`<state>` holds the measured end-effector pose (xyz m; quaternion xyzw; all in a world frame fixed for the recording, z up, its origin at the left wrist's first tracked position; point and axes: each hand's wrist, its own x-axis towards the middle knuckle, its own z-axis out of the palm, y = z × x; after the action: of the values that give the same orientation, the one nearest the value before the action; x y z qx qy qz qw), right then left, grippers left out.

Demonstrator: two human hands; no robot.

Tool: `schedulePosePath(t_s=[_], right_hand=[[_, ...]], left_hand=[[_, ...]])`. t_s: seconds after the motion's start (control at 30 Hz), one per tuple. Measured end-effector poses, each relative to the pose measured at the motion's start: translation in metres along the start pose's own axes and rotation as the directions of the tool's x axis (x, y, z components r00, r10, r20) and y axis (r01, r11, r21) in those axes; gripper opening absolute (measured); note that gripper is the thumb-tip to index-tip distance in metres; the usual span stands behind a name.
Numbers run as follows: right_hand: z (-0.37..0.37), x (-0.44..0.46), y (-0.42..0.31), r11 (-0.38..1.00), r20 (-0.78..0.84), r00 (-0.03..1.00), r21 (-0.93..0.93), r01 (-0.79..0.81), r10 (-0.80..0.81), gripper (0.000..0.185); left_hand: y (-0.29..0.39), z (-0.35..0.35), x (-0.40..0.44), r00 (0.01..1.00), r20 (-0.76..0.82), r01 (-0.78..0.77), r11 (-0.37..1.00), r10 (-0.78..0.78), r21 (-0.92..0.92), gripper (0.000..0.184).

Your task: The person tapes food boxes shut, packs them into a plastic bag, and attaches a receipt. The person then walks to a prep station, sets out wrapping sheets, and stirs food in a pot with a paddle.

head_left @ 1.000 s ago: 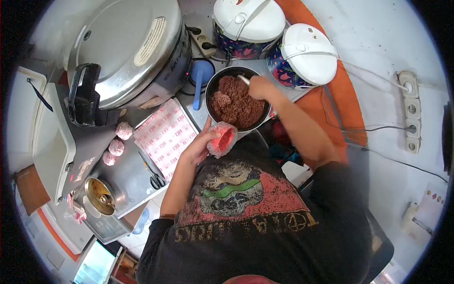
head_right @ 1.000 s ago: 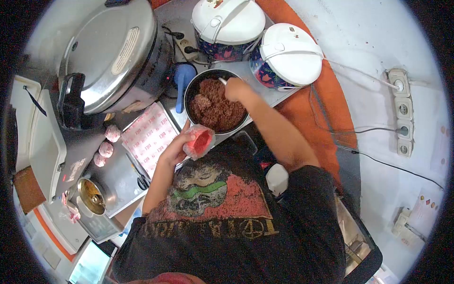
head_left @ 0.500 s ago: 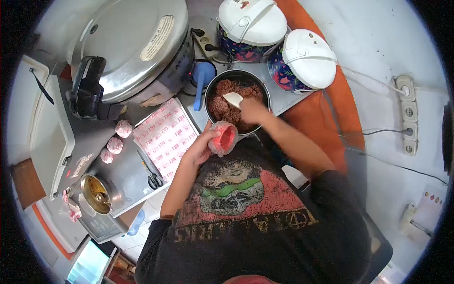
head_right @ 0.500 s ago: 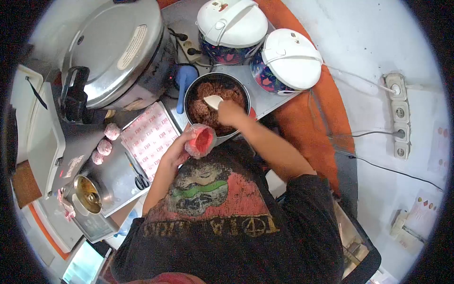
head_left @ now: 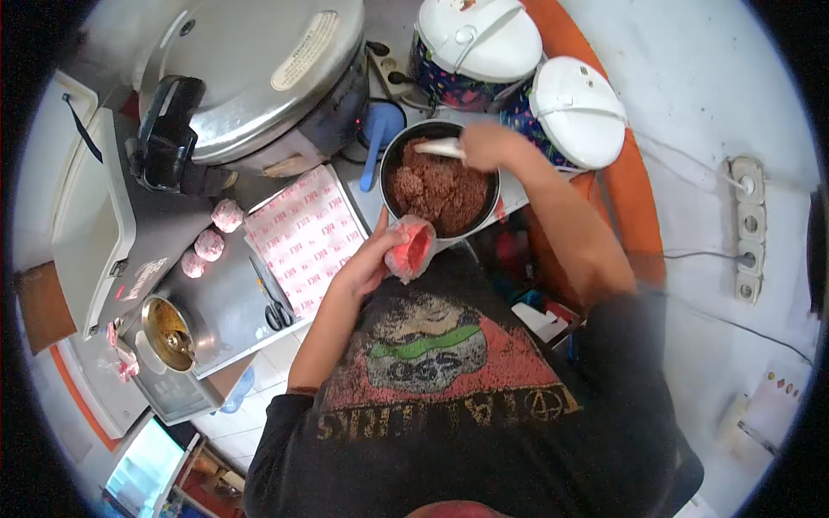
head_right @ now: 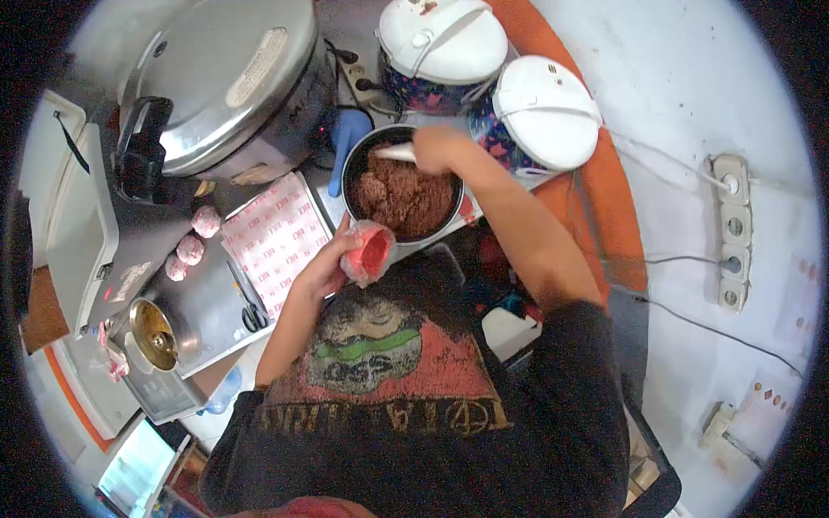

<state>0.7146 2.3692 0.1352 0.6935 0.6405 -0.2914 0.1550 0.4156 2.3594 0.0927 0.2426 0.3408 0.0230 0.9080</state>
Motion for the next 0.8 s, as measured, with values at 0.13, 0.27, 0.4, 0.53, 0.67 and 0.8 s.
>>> schedulePosePath(t_s=[0.13, 0.27, 0.4, 0.53, 0.67, 0.8], right_hand=[[0.003, 0.070, -0.023, 1.000, 0.037, 0.999, -0.024, -0.016, 0.017, 0.024], [0.020, 0.020, -0.056, 0.995, -0.014, 0.995, 0.043, -0.094, 0.095, 0.028], [0.072, -0.028, -0.078, 0.955, -0.138, 0.956, 0.190, -0.230, 0.257, 0.026], [0.077, 0.015, -0.057, 0.950, -0.099, 0.965, 0.227, -0.217, 0.244, 0.025], [0.033, 0.006, -0.017, 0.993, -0.031, 0.999, 0.119, -0.009, 0.013, 0.023], [0.079, -0.010, -0.045, 0.947, 0.068, 0.965, 0.184, -0.263, 0.254, 0.031]], left_hand=[[0.000, 0.004, 0.000, 1.000, -0.020, 0.023, 1.000, -0.024, -0.005, 0.105], [-0.001, 0.005, 0.002, 0.995, -0.095, -0.010, 0.999, 0.005, -0.050, 0.099], [0.005, 0.004, 0.002, 1.000, 0.004, -0.011, 0.992, 0.011, -0.125, 0.099], [0.001, 0.003, 0.006, 1.000, -0.008, 0.017, 0.997, -0.018, -0.070, 0.100], [0.004, 0.000, 0.010, 1.000, 0.007, -0.003, 0.998, 0.004, -0.061, 0.102], [0.005, 0.008, 0.002, 1.000, -0.014, 0.005, 0.996, -0.006, -0.090, 0.103]])
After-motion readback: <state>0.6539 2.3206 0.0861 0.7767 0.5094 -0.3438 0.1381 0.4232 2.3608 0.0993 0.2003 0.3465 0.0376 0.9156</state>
